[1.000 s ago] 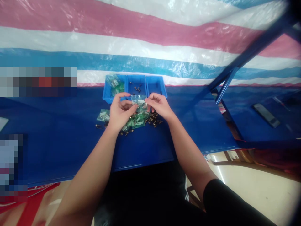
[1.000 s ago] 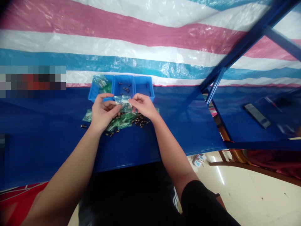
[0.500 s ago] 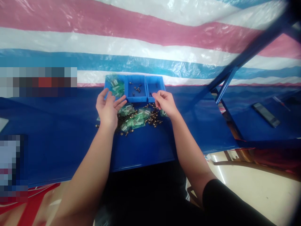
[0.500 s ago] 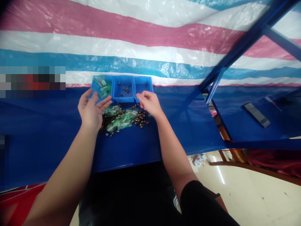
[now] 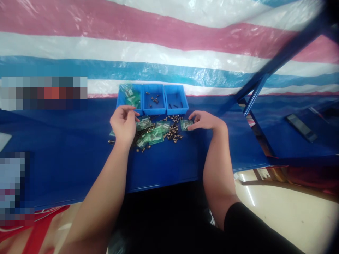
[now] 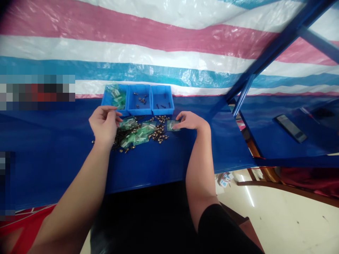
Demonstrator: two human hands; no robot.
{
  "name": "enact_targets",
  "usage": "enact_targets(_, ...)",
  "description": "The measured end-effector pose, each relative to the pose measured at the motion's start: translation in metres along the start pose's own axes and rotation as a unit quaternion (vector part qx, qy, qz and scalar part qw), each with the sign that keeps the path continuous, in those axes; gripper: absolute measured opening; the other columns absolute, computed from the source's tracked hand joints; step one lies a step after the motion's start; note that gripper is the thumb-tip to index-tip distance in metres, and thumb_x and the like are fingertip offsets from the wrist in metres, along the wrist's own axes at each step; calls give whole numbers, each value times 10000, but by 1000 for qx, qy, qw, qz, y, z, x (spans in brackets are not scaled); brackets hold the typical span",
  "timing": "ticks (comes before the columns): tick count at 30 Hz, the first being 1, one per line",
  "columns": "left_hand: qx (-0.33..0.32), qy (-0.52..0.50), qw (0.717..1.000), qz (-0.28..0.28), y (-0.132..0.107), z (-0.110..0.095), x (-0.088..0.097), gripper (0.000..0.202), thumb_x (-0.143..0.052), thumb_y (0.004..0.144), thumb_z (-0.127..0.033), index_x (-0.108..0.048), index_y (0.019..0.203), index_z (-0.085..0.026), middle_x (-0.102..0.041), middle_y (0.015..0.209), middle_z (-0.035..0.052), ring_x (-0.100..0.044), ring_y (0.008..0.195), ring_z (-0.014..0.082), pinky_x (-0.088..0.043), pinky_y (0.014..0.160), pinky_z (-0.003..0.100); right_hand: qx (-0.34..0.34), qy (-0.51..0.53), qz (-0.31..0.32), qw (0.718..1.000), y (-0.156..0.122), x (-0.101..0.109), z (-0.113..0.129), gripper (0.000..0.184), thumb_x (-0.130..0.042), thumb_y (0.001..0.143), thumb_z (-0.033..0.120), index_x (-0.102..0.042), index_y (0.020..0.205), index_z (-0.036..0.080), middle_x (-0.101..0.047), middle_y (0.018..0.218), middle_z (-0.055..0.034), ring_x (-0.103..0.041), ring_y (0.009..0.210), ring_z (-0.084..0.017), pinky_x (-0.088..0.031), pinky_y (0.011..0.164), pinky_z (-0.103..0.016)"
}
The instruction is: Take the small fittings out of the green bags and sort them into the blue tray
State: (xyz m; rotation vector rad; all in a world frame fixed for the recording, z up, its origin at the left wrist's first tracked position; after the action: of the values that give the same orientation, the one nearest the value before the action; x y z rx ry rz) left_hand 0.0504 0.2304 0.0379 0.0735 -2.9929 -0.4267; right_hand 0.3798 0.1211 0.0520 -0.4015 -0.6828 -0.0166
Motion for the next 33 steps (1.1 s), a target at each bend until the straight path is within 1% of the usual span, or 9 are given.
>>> enact_targets(3, -5, 5, 1000, 10, -2, 0, -2, 69, -612, 896, -221, -680, 911, -228, -678, 717, -18, -596, 525, 99, -450, 495, 232, 13, -44, 19, 999, 1, -5, 2, 583, -958, 539, 385, -716, 1042, 219, -601, 750, 31, -546, 663, -152, -385, 585, -283)
enact_targets(6, -7, 2, 1000, 14, -2, 0, -3, 85, -598, 896, -208, -678, 917, -230, -672, 714, -21, -596, 523, 96, -447, 491, 224, 22, -78, -5, 997, 4, -8, 4, 474, -961, 511, 349, -677, 867, 217, -566, 736, 38, -505, 654, -141, -348, 568, -281)
enact_targets(9, -7, 0, 1000, 14, -3, -2, -4, 92, -599, 887, -195, -680, 911, -232, -672, 703, -27, -595, 517, 92, -439, 477, 214, 70, -37, 18, 997, 2, -10, 8, 382, -923, 591, 356, -600, 733, 209, -539, 693, 51, -476, 633, -118, -340, 581, -276)
enact_targets(12, -3, -10, 1000, 25, -5, -5, -5, 92, -608, 878, -197, -690, 907, -226, -675, 701, -20, -596, 517, 93, -415, 452, 209, 148, 59, 52, 986, -2, -14, 19, 323, -877, 700, 391, -622, 747, 198, -602, 729, 28, -538, 663, -121, -404, 620, -276)
enact_targets(15, -9, -34, 997, 75, -10, -9, -9, 91, -636, 897, -249, -714, 930, -215, -693, 726, 1, -619, 548, 104, -438, 467, 213, 201, 159, 66, 964, -3, -26, 37, 346, -867, 755, 440, -628, 824, 201, -642, 754, 8, -572, 651, -130, -443, 590, -276)
enact_targets(20, -17, -46, 977, 206, -22, -14, -17, 272, -715, 919, -424, -753, 1058, -194, -754, 852, 52, -681, 618, 136, -535, 564, 249, 278, 261, -13, 924, 6, -57, 70, 415, -882, 761, 530, -660, 899, 208, -667, 849, 0, -567, 698, -114, -463, 627, -256)
enact_targets(23, -9, -42, 969, 245, -26, -14, -20, 330, -793, 862, -457, -761, 1054, -190, -762, 834, 58, -694, 622, 157, -571, 603, 276, 285, 303, -16, 909, 12, -75, 81, 458, -878, 745, 592, -658, 889, 217, -623, 788, 23, -539, 657, -110, -443, 595, -254)
enact_targets(26, -9, -22, 967, 254, -27, -14, -22, 276, -825, 833, -439, -756, 933, -192, -743, 750, 43, -689, 603, 163, -576, 605, 283, 287, 311, -26, 906, 13, -84, 86, 455, -878, 744, 598, -661, 868, 217, -627, 783, 21, -550, 658, -112, -447, 590, -254)
enact_targets(33, 20, -53, 971, 232, -24, -9, -22, 185, -776, 861, -366, -678, 852, -210, -661, 622, -8, -644, 515, 137, -519, 519, 247, 248, 281, 9, 927, 13, -78, 76, 418, -853, 797, 552, -734, 1012, 213, -685, 737, 14, -605, 607, -120, -478, 565, -257)
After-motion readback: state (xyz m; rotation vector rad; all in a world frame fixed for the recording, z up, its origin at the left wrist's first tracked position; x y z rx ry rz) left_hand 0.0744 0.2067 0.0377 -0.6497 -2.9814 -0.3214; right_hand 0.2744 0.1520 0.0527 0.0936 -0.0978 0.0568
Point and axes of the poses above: each hand's wrist, its own y-axis towards the middle knuckle, its own x-axis out of the back of the hand, z = x × y, the point moved 3 cm from there along y, towards the middle knuckle
